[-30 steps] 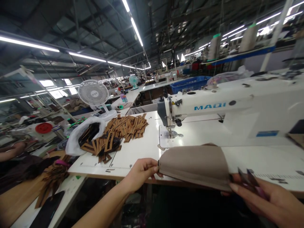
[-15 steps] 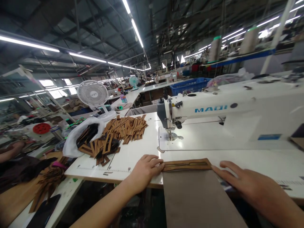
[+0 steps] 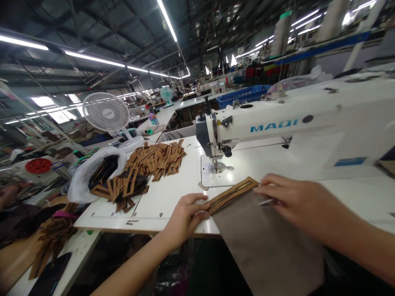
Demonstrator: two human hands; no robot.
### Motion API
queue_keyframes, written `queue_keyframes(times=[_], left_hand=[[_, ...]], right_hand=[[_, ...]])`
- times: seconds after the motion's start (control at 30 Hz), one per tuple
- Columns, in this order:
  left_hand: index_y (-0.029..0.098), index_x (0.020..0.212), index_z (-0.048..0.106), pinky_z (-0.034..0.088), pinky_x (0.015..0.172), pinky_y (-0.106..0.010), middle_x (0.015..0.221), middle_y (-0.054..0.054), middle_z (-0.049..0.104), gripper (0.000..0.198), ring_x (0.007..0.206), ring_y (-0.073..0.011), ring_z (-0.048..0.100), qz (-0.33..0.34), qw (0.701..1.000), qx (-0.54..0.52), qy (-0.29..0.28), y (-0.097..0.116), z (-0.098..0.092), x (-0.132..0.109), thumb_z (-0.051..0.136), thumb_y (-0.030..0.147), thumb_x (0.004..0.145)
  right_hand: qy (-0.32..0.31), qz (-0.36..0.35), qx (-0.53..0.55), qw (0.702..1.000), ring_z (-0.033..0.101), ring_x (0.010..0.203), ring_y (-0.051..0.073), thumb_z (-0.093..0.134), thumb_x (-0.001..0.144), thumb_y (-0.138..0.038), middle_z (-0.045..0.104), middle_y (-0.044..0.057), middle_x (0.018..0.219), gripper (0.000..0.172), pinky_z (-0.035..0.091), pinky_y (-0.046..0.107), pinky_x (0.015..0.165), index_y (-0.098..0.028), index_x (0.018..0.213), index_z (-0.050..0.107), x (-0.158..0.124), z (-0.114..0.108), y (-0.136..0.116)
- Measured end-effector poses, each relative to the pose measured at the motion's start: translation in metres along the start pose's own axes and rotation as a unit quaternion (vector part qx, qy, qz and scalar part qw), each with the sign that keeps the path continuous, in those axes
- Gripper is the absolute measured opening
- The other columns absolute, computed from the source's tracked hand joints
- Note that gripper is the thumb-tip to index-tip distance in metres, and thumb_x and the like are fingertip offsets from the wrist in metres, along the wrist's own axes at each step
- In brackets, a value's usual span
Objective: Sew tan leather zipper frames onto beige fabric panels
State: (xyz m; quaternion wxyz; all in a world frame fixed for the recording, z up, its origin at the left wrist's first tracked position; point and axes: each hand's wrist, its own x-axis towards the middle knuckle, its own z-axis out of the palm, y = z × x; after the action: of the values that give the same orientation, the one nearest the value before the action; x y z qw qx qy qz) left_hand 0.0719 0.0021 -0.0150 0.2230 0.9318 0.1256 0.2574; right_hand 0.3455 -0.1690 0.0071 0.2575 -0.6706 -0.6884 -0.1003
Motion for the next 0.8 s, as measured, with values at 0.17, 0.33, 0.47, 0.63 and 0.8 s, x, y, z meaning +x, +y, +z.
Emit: queue_keyframes(times=[0.17,0.33,0.47,0.63,0.8], left_hand=[[0.020,0.103,0.067,0.046,0.092,-0.043,0.111,-0.009,0.066,0.025,0.106,-0.0252,0.059,-0.018,0.999,-0.023,0.028,-0.002,0.001,-0.001,0.072,0.019,0.078],[0.019,0.103,0.065,0.045,0.091,-0.041,0.109,-0.007,0.065,0.022,0.103,-0.0233,0.058,-0.018,0.999,-0.022,0.032,0.001,-0.002,-0.007,0.067,0.016,0.082],[0.018,0.108,0.062,0.045,0.090,-0.041,0.111,-0.008,0.064,0.030,0.104,-0.0245,0.057,-0.029,0.999,-0.009,0.024,0.005,-0.004,-0.006,0.071,0.019,0.079],[0.019,0.105,0.063,0.046,0.089,-0.044,0.110,-0.008,0.063,0.038,0.101,-0.0265,0.056,-0.064,0.998,0.015,0.014,0.013,-0.001,0.003,0.078,0.026,0.071],[0.018,0.101,0.064,0.047,0.084,-0.041,0.105,-0.008,0.064,0.017,0.096,-0.0235,0.057,-0.025,0.998,0.049,0.010,0.013,0.005,0.012,0.062,0.017,0.084]], right_hand=[[-0.087,-0.133,0.047,0.986,0.064,0.084,0.021,0.040,0.079,-0.005,0.062,0.007,0.114,0.041,0.053,0.032,0.069,-0.021,0.105,0.067,0.043,0.051,-0.047],[-0.074,-0.128,0.047,0.988,0.065,0.087,0.022,0.037,0.076,-0.002,0.061,0.009,0.115,0.046,0.055,0.035,0.071,-0.018,0.108,0.066,0.041,0.069,-0.041],[-0.062,-0.160,0.040,0.984,0.065,0.087,0.021,0.038,0.071,-0.001,0.060,0.012,0.118,0.051,0.056,0.032,0.070,-0.015,0.111,0.064,0.038,0.064,-0.042],[-0.033,-0.173,-0.007,0.984,0.065,0.075,0.022,0.038,0.067,-0.002,0.061,0.014,0.111,0.049,0.054,0.032,0.059,-0.011,0.107,0.064,0.038,0.064,-0.051],[-0.080,-0.124,-0.029,0.989,0.062,0.064,0.021,0.041,0.068,-0.004,0.062,0.010,0.103,0.039,0.046,0.032,0.051,-0.017,0.096,0.066,0.039,0.058,-0.058]])
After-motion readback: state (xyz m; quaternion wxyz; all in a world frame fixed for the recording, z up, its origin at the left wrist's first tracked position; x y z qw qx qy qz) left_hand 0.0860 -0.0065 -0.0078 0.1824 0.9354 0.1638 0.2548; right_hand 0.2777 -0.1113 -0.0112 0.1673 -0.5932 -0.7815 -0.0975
